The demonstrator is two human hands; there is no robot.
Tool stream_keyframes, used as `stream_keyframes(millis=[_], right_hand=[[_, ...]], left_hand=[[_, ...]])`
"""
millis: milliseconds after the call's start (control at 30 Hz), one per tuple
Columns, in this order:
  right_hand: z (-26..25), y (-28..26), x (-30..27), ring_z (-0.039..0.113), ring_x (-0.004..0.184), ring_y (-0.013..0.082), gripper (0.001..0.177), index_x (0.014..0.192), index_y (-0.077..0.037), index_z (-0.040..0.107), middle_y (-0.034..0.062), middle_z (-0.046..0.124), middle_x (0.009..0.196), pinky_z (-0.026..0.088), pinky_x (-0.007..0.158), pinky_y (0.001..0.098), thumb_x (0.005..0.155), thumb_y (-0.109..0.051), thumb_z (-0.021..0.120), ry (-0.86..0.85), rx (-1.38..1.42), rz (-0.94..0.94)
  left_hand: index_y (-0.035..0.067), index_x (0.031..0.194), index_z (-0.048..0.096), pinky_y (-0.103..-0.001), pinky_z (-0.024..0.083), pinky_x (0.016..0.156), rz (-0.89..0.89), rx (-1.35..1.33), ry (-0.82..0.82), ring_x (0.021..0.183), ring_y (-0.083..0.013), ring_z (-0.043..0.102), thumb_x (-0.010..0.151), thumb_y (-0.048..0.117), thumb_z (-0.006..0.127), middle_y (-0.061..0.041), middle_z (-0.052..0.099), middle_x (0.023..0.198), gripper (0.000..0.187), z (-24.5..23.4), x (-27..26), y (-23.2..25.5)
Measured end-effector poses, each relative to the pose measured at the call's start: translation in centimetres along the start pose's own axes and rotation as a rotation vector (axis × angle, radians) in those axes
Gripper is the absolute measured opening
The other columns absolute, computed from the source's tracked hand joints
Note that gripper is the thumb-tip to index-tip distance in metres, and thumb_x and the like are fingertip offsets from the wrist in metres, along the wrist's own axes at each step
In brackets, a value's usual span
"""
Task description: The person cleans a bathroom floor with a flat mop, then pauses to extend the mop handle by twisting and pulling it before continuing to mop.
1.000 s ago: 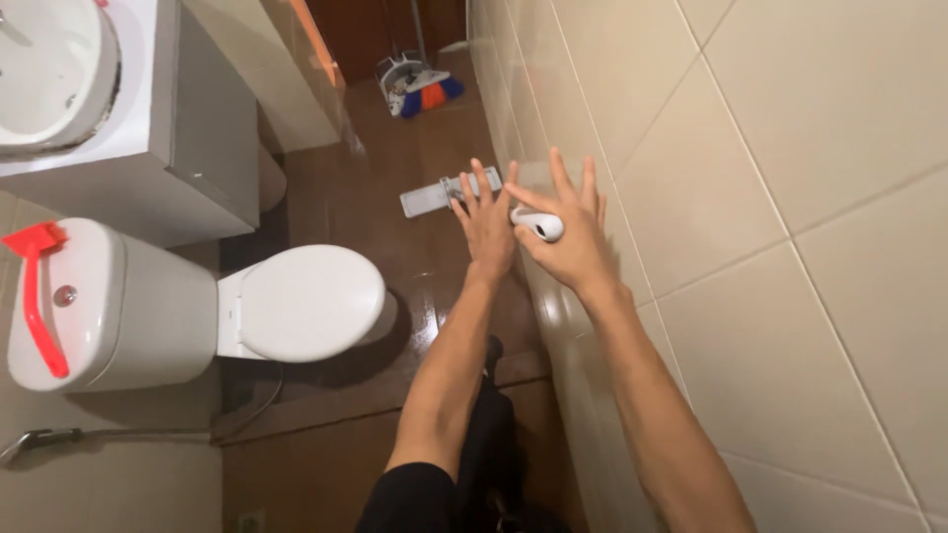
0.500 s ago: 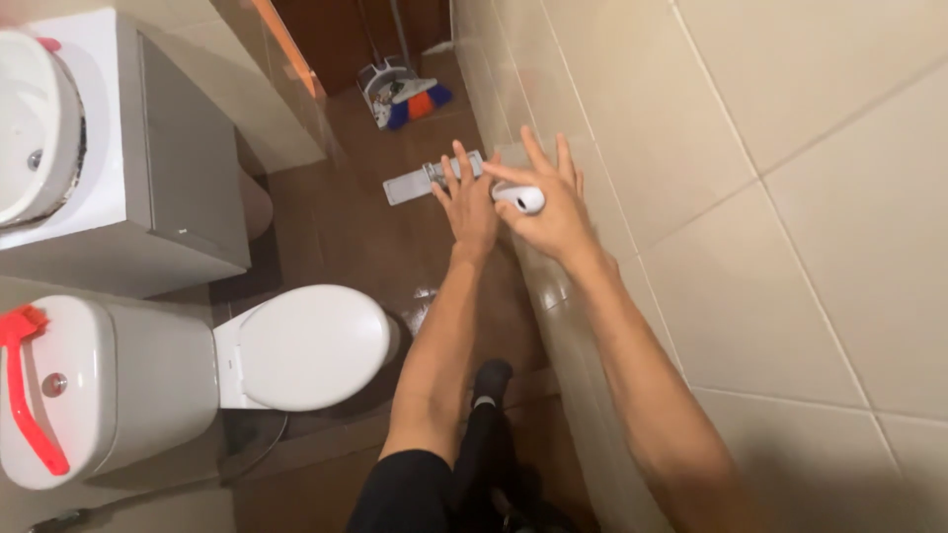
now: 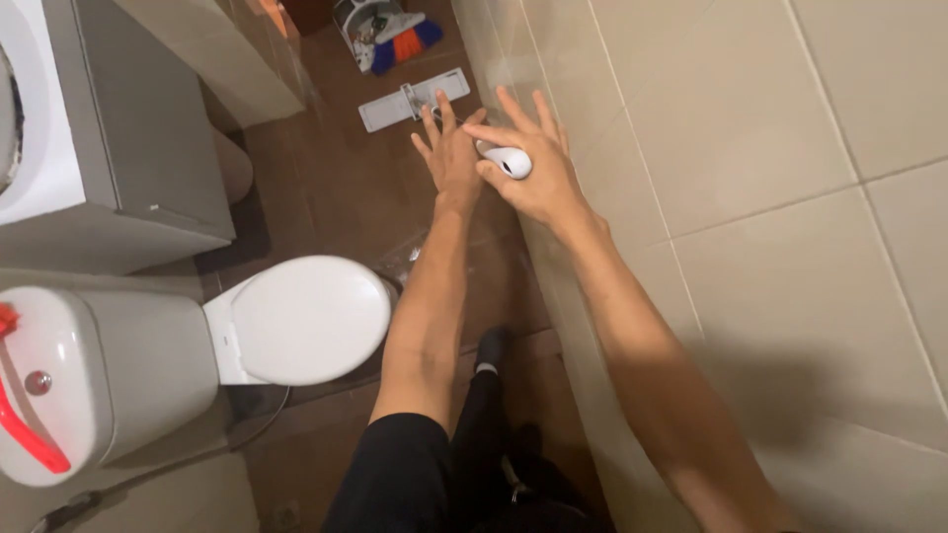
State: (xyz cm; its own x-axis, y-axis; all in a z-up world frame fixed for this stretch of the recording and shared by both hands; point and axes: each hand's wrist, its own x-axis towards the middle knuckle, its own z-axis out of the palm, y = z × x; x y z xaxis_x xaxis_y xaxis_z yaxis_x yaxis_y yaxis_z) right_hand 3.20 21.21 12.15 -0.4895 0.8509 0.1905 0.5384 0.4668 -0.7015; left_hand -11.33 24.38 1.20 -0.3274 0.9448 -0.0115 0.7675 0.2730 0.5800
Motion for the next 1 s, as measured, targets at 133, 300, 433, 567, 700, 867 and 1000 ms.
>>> stream_keyframes(millis=[133,300,433,567,700,867,1000], right_hand=[[0.3,0.1,-3.6,0.017,0.156,0.0481,0.046,0.132,-0.031,0.073,0.0101,0.035,0.168,0.015,0.125,0.0635,0.087,-0.036,0.08,-0.016,-0.013,-0.031],[-0.3,0.3,-9.5,0.023,0.155,0.0464,0.043,0.129,-0.03,0.076,0.0104,0.036,0.167,0.019,0.123,0.063,0.088,-0.044,0.077,-0.021,-0.044,-0.033],[-0.8,-0.2,-14.3,0.024,0.155,0.0479,0.043,0.129,-0.029,0.075,0.0107,0.036,0.167,0.02,0.124,0.0615,0.09,-0.044,0.078,-0.001,-0.038,-0.031],[-1.9,-1.0,-18.9,0.019,0.155,0.0496,0.043,0.129,-0.03,0.075,0.0126,0.033,0.168,0.019,0.124,0.0605,0.088,-0.043,0.078,0.006,0.016,-0.043],[-2.4,-2.4,-24.2,0.016,0.156,0.048,0.043,0.127,-0.031,0.076,0.0118,0.031,0.169,0.017,0.123,0.0604,0.086,-0.041,0.08,0.001,0.024,-0.025],[-4.7,-4.9,-28.8,0.015,0.157,0.0464,0.043,0.127,-0.031,0.076,0.0104,0.03,0.17,0.019,0.124,0.0599,0.084,-0.038,0.08,0.011,0.077,-0.008],[-6.4,-7.0,-32.0,0.012,0.157,0.0466,0.046,0.129,-0.03,0.074,0.0121,0.028,0.17,0.022,0.123,0.0588,0.084,-0.035,0.08,-0.017,0.126,0.007]], left_hand=[[0.03,0.116,0.076,-0.064,0.011,0.125,0.058,0.064,0.039,0.157,-0.0382,0.015,0.092,0.024,0.065,-0.005,0.021,0.17,0.026,3.2,-2.2,-2.2],[0.023,0.101,0.08,-0.067,0.017,0.122,0.205,0.055,0.175,0.154,-0.0415,0.02,0.085,0.028,0.073,-0.007,0.026,0.166,0.018,6.0,-6.5,-2.3],[0.024,0.105,0.079,-0.067,0.019,0.121,0.236,0.095,0.237,0.155,-0.041,0.021,0.088,0.024,0.071,-0.005,0.026,0.168,0.019,6.8,-11.3,-2.0],[0.025,0.115,0.079,-0.067,0.019,0.121,0.258,0.074,0.281,0.153,-0.0419,0.021,0.088,0.021,0.068,-0.006,0.022,0.168,0.03,6.3,-17.0,-0.4],[0.026,0.122,0.077,-0.069,0.019,0.121,0.271,0.031,0.298,0.154,-0.0429,0.021,0.087,0.02,0.067,-0.008,0.02,0.169,0.037,6.6,-22.8,-0.2],[0.023,0.112,0.078,-0.074,0.019,0.118,0.264,0.016,0.351,0.154,-0.0453,0.021,0.089,0.021,0.071,-0.007,0.025,0.168,0.024,5.7,-28.5,2.0],[0.021,0.108,0.078,-0.076,0.019,0.114,0.219,-0.066,0.339,0.152,-0.0481,0.022,0.08,0.02,0.077,-0.009,0.029,0.165,0.028,3.0,-33.7,4.3]])
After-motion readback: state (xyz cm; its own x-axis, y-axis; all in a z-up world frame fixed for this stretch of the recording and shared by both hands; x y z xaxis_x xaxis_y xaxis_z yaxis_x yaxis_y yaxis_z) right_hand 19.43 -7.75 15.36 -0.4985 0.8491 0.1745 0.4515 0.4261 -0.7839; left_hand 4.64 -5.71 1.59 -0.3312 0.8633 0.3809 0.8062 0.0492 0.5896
